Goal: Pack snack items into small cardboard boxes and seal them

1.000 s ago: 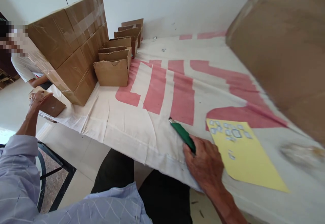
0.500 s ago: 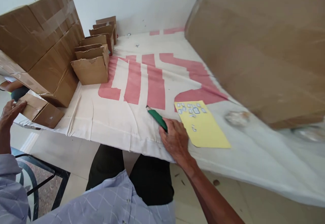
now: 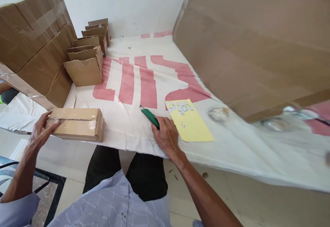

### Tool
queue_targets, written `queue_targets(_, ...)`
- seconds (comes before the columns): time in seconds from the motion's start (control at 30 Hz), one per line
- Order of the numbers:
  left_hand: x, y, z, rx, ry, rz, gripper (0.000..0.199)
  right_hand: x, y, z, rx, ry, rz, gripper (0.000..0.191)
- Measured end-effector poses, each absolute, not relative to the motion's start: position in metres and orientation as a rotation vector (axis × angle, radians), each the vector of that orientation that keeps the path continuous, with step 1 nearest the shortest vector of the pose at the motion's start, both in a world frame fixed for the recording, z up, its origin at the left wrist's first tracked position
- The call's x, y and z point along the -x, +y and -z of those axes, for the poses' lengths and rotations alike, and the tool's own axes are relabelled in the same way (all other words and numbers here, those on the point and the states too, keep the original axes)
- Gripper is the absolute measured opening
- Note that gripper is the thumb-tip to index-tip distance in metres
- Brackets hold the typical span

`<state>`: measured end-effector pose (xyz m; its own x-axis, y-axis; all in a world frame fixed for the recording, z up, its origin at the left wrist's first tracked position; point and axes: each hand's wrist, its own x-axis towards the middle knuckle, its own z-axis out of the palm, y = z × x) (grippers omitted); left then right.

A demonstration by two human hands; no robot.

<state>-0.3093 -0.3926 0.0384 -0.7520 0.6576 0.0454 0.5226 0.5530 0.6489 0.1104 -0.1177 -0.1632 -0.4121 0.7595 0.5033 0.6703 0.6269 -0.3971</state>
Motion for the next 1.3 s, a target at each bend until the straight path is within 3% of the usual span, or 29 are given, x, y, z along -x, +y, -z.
queue_targets(0.1, 0.284, -0.377, -0.019, -1.171, 2.285, -1.12, 0.097, -0.109, -0.117, 0.161, 1.135, -2.192, -0.192, 0.033)
queue_targets(0.43, 0.282, -0.351, 0.011, -1.316, 1.612, -1.414, 0.081, -0.105, -0.114, 0.159, 1.158, -2.215, -0.195, 0.035)
queue_targets(0.63, 0.276, -0.352, 0.011, -1.325, 1.619, -1.34, 0.067, -0.093, -0.135, 0.134, 1.129, -2.087, -0.319, 0.036)
queue_targets(0.8, 0.27, -0.353, 0.006, -1.308, 1.632, -1.337, 0.065, -0.062, -0.185, 0.093, 0.827, -1.865, -1.114, 0.043)
queue_targets(0.87, 0.264, -0.353, 0.002, -1.338, 1.683, -1.313, 0.071, -0.05, -0.194, 0.081, 0.764, -1.798, -1.261, 0.047)
queue_targets(1.13, 0.246, -0.353, 0.002, -1.514, 1.851, -1.242, 0.072, -0.035, -0.169, 0.08, 0.78, -1.717, -1.304, 0.06)
queue_targets(1.3, 0.25, -0.353, 0.005, -1.538, 1.882, -1.167, 0.093, -0.041, -0.17, 0.078, 0.796, -1.701, -1.343, 0.056)
